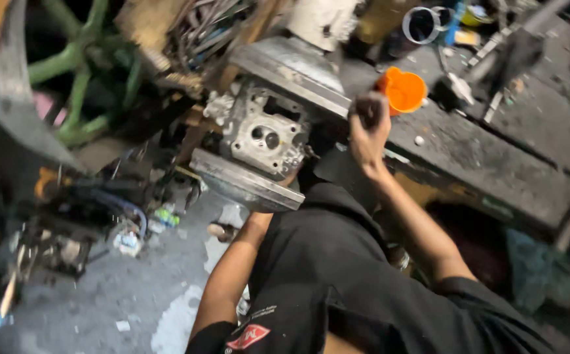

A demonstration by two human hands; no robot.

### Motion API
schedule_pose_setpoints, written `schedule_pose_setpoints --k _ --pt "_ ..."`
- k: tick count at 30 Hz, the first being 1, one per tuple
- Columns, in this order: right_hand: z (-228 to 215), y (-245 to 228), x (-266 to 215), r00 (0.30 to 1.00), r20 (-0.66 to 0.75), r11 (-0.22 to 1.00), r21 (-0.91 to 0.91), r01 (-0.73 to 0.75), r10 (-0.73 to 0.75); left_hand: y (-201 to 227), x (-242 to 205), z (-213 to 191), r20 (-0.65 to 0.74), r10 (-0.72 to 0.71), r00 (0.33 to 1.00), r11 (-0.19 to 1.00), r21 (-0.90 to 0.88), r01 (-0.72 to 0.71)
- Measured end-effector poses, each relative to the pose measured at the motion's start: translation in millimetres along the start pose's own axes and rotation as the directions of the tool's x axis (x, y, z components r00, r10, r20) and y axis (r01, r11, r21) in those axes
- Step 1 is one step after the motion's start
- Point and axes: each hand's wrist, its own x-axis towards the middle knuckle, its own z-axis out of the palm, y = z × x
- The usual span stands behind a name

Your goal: The person works on a metal engine component clamped in a bench vise, using a hammer and punch to drive out a pin. They then use a screwdriver to adjust internal parts and place a metal plate onto the component.

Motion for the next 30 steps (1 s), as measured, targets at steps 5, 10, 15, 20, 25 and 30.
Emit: schedule_pose_setpoints --k 5,10,15,20,25,30 --pt "5.0 -9.3 -40.0 0.978 0.207 0.998 -0.041 0.046 -0.037 -5.3 4.8 15.4 -0.131 -0.025 0.991 0.998 0.06 0.033" --pt "7.9 -79.7 -19.5 0.696 0.596 0.914 0.219 0.341 -0.402 -6.1 -8.7 27.4 -0.279 -0.012 0.96 0.993 0.11 0.044" --pt "25.3 -139.7 23.9 0.381 0.919 0.892 -0.251 0.375 0.099 5.9 2.4 60.8 -0.412 0.066 0.909 0.988 0.152 -0.003" --pt "42.8 -145.7 35.7 0.295 0.923 0.759 -0.375 0.533 0.249 26.5 9.2 71.0 -0.605 0.132 0.786 0.991 0.109 -0.082" --pt "25.0 -125.5 26.1 0.436 0.893 0.97 -0.193 0.146 0.112 53.4 -1.4 56.7 -0.449 -0.08 0.89 0.987 -0.164 0.006" --pt "7.7 -73.6 -1.3 0.579 0.784 0.974 -0.154 -0.168 0.224 44.6 2.7 48.7 -0.406 -0.131 0.905 0.985 -0.153 0.074"
